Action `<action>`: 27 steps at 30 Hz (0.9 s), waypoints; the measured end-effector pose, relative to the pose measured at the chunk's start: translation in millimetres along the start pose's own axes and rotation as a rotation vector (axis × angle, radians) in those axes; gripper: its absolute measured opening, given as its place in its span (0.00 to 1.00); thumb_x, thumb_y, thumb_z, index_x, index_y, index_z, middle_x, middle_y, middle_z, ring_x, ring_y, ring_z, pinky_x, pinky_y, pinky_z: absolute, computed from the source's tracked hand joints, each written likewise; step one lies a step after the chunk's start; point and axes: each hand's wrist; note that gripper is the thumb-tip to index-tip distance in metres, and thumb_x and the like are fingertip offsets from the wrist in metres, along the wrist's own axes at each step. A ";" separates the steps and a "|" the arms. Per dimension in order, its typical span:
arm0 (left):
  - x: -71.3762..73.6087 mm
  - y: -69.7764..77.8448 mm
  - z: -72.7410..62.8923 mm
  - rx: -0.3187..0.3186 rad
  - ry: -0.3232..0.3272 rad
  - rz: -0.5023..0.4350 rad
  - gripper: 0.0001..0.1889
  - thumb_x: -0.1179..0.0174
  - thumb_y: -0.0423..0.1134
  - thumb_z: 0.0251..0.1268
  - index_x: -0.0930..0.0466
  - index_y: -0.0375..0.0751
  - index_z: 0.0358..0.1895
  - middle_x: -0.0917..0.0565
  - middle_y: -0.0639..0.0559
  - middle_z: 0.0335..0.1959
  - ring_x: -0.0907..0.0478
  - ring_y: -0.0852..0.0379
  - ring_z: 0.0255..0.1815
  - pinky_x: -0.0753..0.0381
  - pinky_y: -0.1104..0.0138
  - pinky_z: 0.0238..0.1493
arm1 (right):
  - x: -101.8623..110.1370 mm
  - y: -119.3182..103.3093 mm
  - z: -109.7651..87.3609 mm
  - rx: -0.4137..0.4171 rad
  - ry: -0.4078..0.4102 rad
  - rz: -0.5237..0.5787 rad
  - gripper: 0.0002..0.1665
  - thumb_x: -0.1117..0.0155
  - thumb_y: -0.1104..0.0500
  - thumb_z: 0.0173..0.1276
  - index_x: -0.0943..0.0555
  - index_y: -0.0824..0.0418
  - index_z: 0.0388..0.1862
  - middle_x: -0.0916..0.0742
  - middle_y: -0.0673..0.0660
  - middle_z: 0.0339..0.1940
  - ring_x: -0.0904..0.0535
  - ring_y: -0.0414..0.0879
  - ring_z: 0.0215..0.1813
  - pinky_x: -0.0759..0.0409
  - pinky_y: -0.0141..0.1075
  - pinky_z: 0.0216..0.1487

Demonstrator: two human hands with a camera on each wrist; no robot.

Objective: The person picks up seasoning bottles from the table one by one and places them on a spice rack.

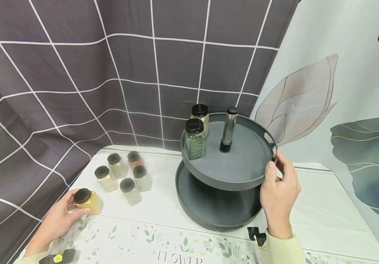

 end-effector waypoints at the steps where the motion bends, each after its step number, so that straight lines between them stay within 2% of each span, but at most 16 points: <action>1: 0.1 -0.1 -0.4 0.000 0.002 0.002 0.35 0.27 0.39 0.58 0.33 0.34 0.67 0.20 0.29 0.57 0.17 0.34 0.50 0.18 0.44 0.48 | 0.0 -0.1 0.0 0.000 -0.001 0.000 0.21 0.45 0.55 0.77 0.18 0.53 0.64 0.13 0.50 0.52 0.22 0.26 0.53 0.27 0.17 0.45; 5: 0.0 0.0 -1.2 -0.011 0.009 -0.003 0.35 0.26 0.38 0.57 0.32 0.34 0.66 0.19 0.29 0.57 0.17 0.34 0.50 0.18 0.43 0.48 | 0.0 -0.1 -0.3 0.002 -0.006 -0.002 0.21 0.45 0.55 0.77 0.18 0.53 0.64 0.12 0.53 0.53 0.22 0.26 0.53 0.26 0.17 0.46; 9: 1.1 2.7 -1.1 -0.038 0.023 -0.004 0.34 0.26 0.37 0.57 0.32 0.34 0.65 0.19 0.30 0.56 0.17 0.34 0.50 0.18 0.45 0.49 | 0.1 0.7 -0.5 0.002 -0.002 0.002 0.21 0.45 0.55 0.76 0.18 0.53 0.64 0.12 0.50 0.52 0.22 0.26 0.53 0.26 0.17 0.46; 12: 3.5 5.7 -0.5 -0.070 0.054 0.012 0.33 0.25 0.36 0.56 0.31 0.34 0.64 0.17 0.31 0.55 0.16 0.35 0.49 0.16 0.50 0.47 | 0.1 1.1 -0.1 0.005 0.002 0.004 0.20 0.44 0.54 0.76 0.18 0.53 0.64 0.12 0.50 0.52 0.22 0.26 0.53 0.26 0.17 0.46; 15: 7.4 9.3 0.6 -0.087 0.082 0.021 0.33 0.24 0.36 0.54 0.30 0.34 0.63 0.16 0.33 0.53 0.15 0.44 0.47 0.16 0.66 0.46 | 0.2 1.2 0.2 0.009 -0.002 -0.005 0.21 0.44 0.54 0.76 0.18 0.53 0.64 0.12 0.53 0.53 0.23 0.25 0.54 0.27 0.17 0.45; 19: 13.6 15.8 2.1 -0.075 0.097 0.014 0.34 0.24 0.38 0.54 0.29 0.36 0.63 0.15 0.34 0.53 0.19 0.68 0.45 0.23 0.81 0.44 | 0.3 0.9 0.3 0.011 -0.002 -0.011 0.21 0.45 0.55 0.76 0.18 0.53 0.64 0.12 0.56 0.54 0.23 0.25 0.54 0.27 0.16 0.44; 22: 18.2 23.1 1.8 -0.066 0.117 -0.001 0.33 0.24 0.38 0.54 0.29 0.36 0.63 0.15 0.33 0.51 0.24 0.77 0.43 0.25 0.84 0.43 | 0.3 0.7 0.1 0.010 0.001 -0.009 0.21 0.45 0.55 0.76 0.18 0.53 0.64 0.12 0.56 0.53 0.23 0.24 0.53 0.27 0.16 0.44; 27: 24.4 37.0 2.9 -0.115 0.170 -0.028 0.32 0.24 0.33 0.53 0.28 0.33 0.61 0.14 0.34 0.48 0.25 0.80 0.42 0.26 0.86 0.42 | 0.5 0.4 -0.3 0.016 0.003 -0.005 0.21 0.45 0.55 0.77 0.18 0.54 0.64 0.12 0.56 0.53 0.23 0.25 0.54 0.27 0.17 0.45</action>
Point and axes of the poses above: each hand's wrist, its own z-axis towards the middle knuckle, its own x-axis out of the back of the hand, y = z × x
